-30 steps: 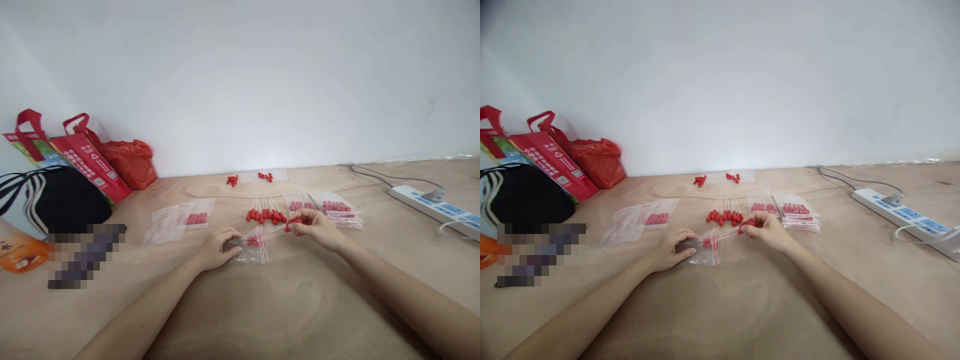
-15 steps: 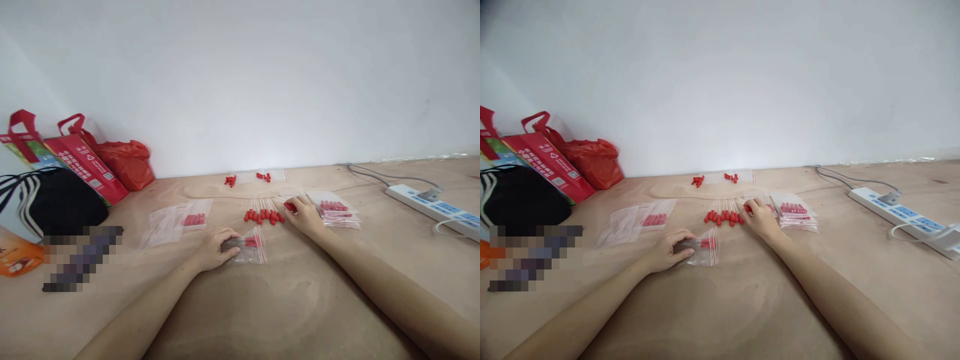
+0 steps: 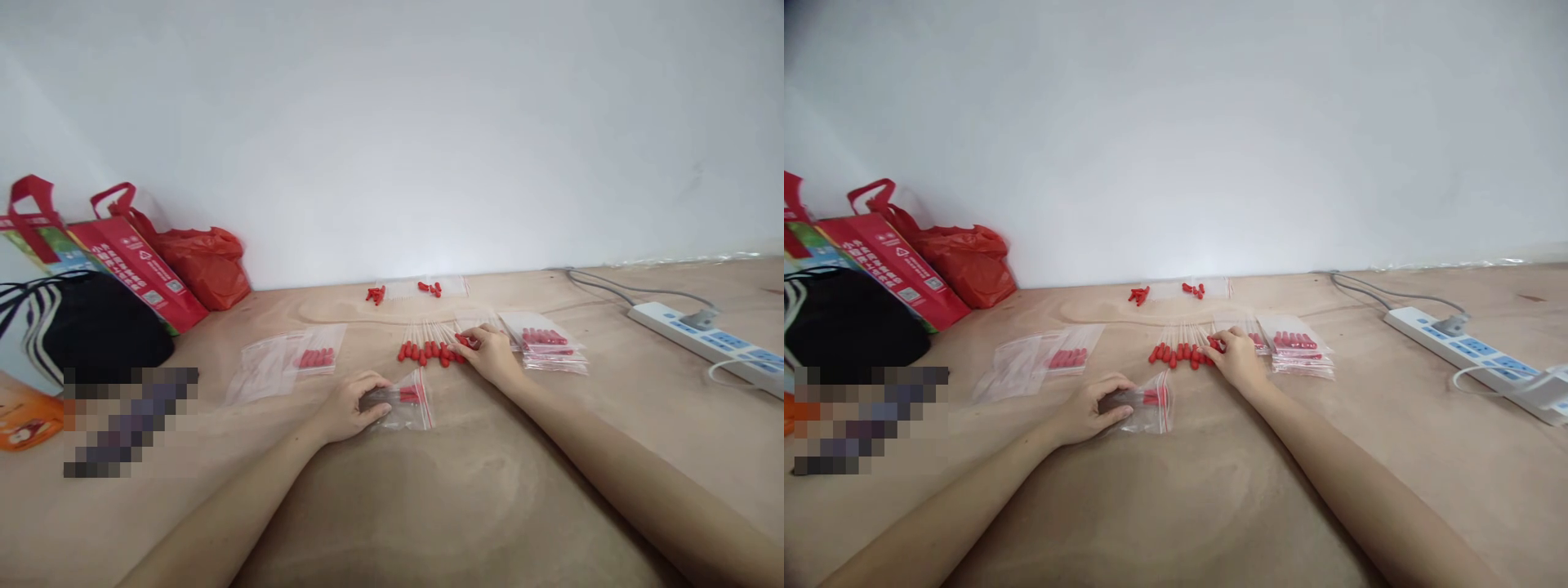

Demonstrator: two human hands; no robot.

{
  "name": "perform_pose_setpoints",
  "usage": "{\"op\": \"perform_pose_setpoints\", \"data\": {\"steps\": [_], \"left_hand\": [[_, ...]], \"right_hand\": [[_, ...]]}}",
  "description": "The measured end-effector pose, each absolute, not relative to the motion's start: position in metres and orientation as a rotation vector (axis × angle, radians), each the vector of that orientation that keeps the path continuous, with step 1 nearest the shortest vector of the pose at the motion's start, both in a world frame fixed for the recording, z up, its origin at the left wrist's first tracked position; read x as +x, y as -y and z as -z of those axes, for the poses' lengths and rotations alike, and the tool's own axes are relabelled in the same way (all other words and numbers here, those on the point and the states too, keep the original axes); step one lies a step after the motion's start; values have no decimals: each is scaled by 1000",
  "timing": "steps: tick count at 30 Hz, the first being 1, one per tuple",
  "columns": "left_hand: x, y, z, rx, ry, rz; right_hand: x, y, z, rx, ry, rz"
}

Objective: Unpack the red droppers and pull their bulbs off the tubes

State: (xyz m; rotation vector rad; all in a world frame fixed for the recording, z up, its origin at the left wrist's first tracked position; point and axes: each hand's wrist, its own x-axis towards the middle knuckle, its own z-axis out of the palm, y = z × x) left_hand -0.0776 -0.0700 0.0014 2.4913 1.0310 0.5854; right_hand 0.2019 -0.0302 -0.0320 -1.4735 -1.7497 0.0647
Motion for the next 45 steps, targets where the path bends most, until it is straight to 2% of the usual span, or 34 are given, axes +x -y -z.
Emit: {"op": "perform_pose_setpoints", "data": {"steps": [11,18,23,29,39,45], "left_hand": [[-79,69,2,2496,-1028,-574],[-78,69,1,2501,-1015,-578],[-78,70,0,2512,-1014,-588],[-78,69,3,2548,-897,-570],[-80,69,2,2600,-895,-244],[-79,70,-2,2619,-883,-157]], "right_hand": [[203,35,29,-1571,1832,-216],[194,53,15,-1277,1824,-125],[167,73,15,-1032,2151,-340],[150,74,21,-1122,2307,-369],[155,84,13,-1167,2191,-543],[155,87,15,-1169,2053,-864]]}}
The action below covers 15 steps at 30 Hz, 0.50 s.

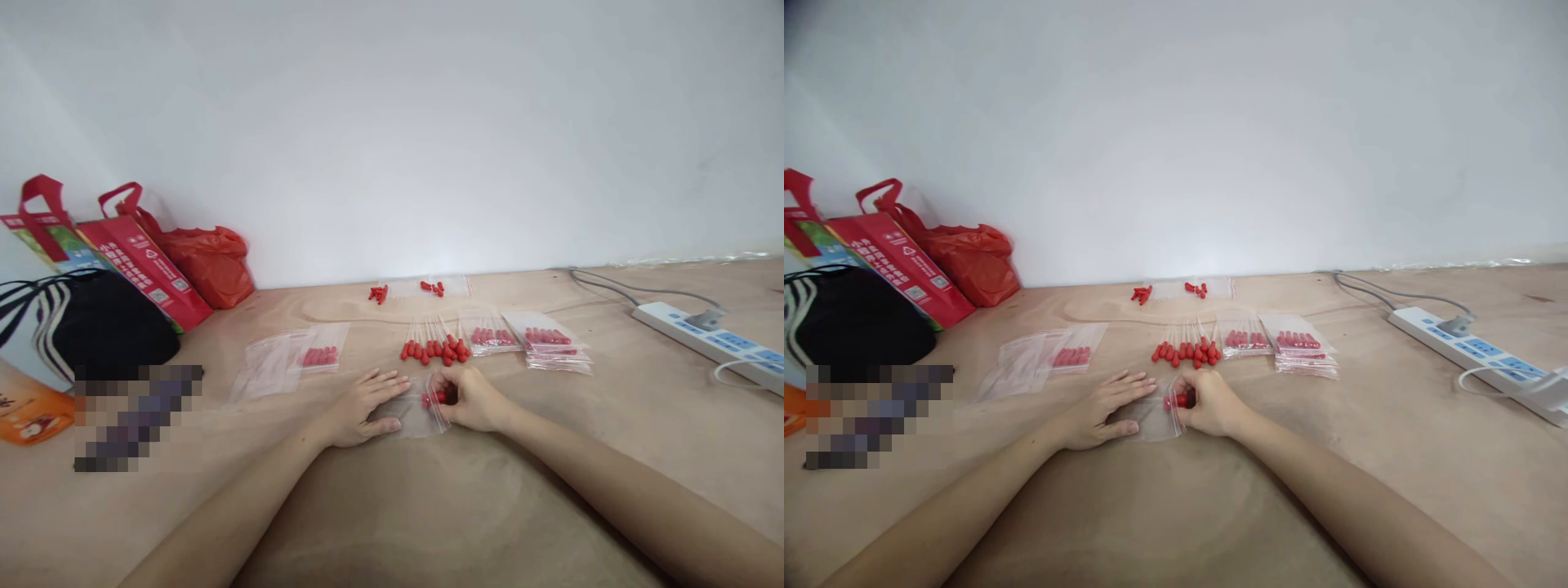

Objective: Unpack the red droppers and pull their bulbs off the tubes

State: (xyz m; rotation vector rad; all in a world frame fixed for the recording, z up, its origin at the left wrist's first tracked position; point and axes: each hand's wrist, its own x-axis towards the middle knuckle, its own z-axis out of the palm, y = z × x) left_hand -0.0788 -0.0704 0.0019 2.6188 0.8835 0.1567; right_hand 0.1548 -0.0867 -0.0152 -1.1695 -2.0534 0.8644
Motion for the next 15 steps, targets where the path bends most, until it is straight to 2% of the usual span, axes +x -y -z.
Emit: {"op": "perform_pose_setpoints", "data": {"steps": [5,10,15], "left_hand": [[-78,71,-4,2592,-867,-184],[-80,70,-4,2561,-853,-205],[-80,69,-3,2467,-858,-268]], "right_hand": [[168,88,22,-1229,1917,-881],[208,87,11,-1189,1708,-1151],[247,78,-5,-1225,1431,-1042]]}}
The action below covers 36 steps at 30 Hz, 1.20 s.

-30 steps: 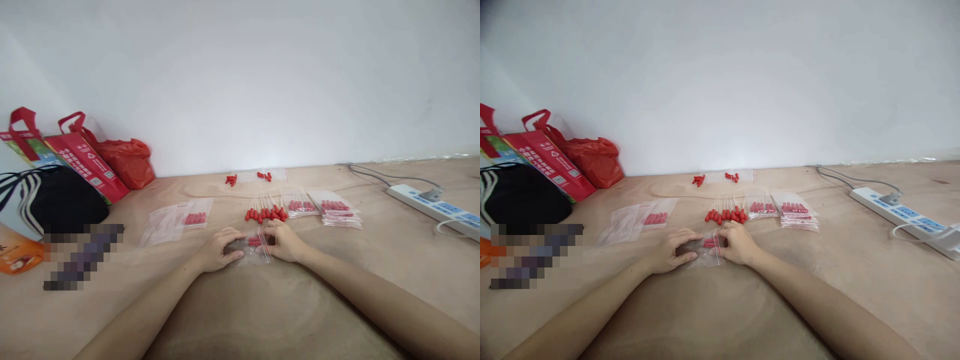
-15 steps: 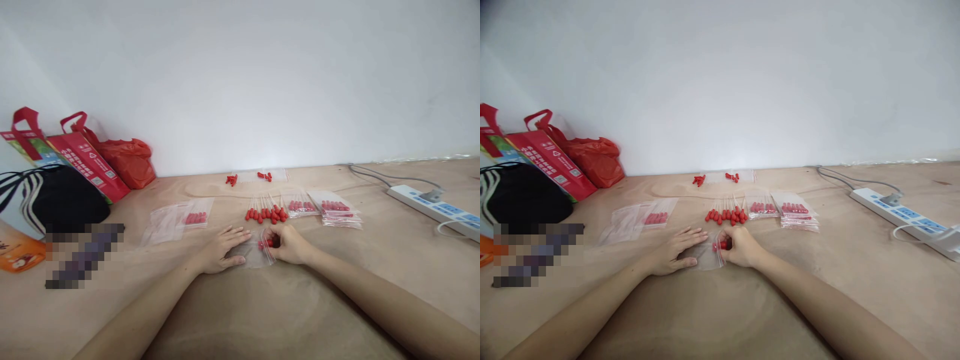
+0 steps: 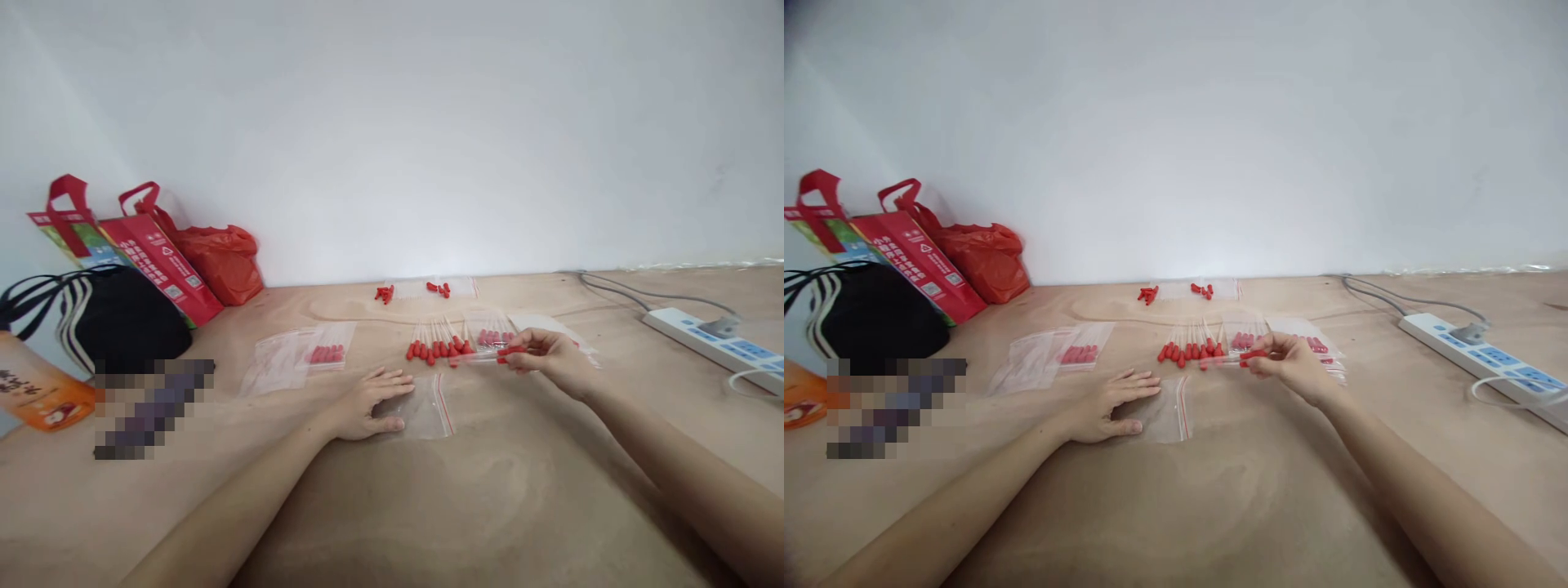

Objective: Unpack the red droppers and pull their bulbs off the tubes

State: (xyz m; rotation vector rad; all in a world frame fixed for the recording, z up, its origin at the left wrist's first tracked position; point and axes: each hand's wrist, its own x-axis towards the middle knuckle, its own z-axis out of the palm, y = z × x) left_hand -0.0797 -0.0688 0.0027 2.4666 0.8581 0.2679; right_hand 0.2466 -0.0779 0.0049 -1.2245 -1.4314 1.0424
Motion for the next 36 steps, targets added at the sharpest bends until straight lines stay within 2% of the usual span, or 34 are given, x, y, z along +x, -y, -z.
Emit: {"op": "perform_pose_setpoints", "data": {"steps": [5,9,12,18,22,25,36], "left_hand": [[-54,68,-8,1973,-1143,-713],[-22,66,-21,1280,-1216,-725],[-10,64,-25,1049,-1188,-736],[-26,38,-20,1082,-1320,-711],[-40,-1,-23,1176,-1454,-646],[-40,-24,-23,1229,-1526,-577],[-21,-41,-15,1352,-1583,-401]], "right_hand": [[218,73,-3,-1146,1369,-608],[169,78,3,-1011,1821,-261],[144,82,7,-877,2063,-112],[149,69,9,-815,2140,-219],[176,42,9,-1442,1798,-95],[190,28,9,-1680,1780,-167],[196,24,19,-1667,1813,-357]]}}
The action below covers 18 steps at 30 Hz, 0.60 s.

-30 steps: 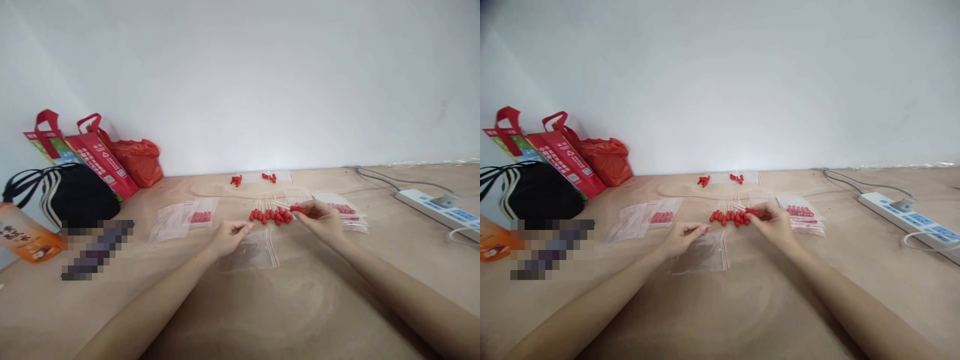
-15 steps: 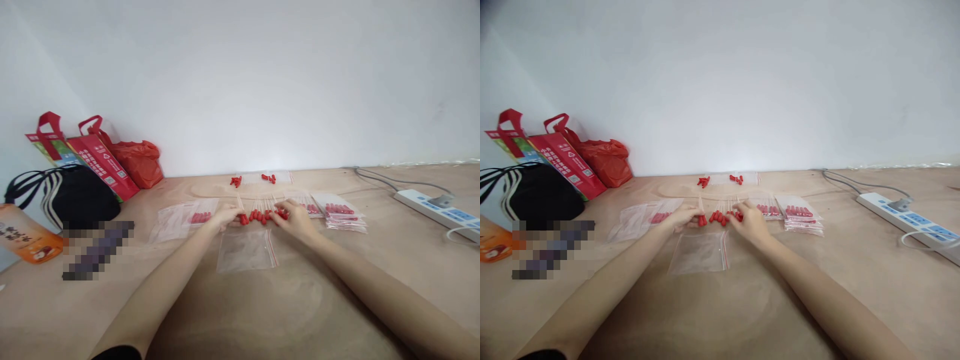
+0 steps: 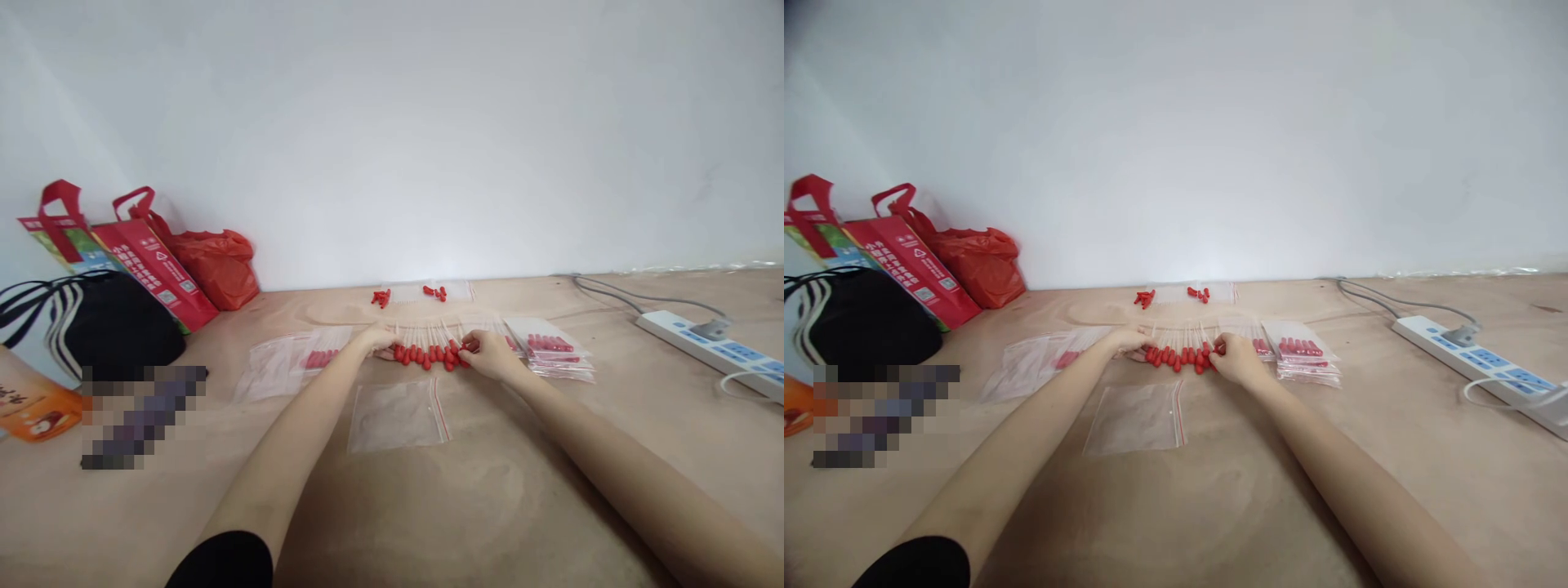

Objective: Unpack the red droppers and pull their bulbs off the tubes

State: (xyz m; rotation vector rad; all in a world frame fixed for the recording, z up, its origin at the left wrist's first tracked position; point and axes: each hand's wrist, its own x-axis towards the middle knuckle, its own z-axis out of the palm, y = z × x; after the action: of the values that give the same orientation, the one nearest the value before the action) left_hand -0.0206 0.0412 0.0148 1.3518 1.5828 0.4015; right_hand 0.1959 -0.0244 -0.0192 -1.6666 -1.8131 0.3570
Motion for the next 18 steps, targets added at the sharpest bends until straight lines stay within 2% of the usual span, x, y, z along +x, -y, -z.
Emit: {"op": "perform_pose_setpoints", "data": {"steps": [18], "left_hand": [[-30,-40,-4,1677,-1776,-475]], "right_hand": [[199,19,29,-1740,1657,-423]]}}
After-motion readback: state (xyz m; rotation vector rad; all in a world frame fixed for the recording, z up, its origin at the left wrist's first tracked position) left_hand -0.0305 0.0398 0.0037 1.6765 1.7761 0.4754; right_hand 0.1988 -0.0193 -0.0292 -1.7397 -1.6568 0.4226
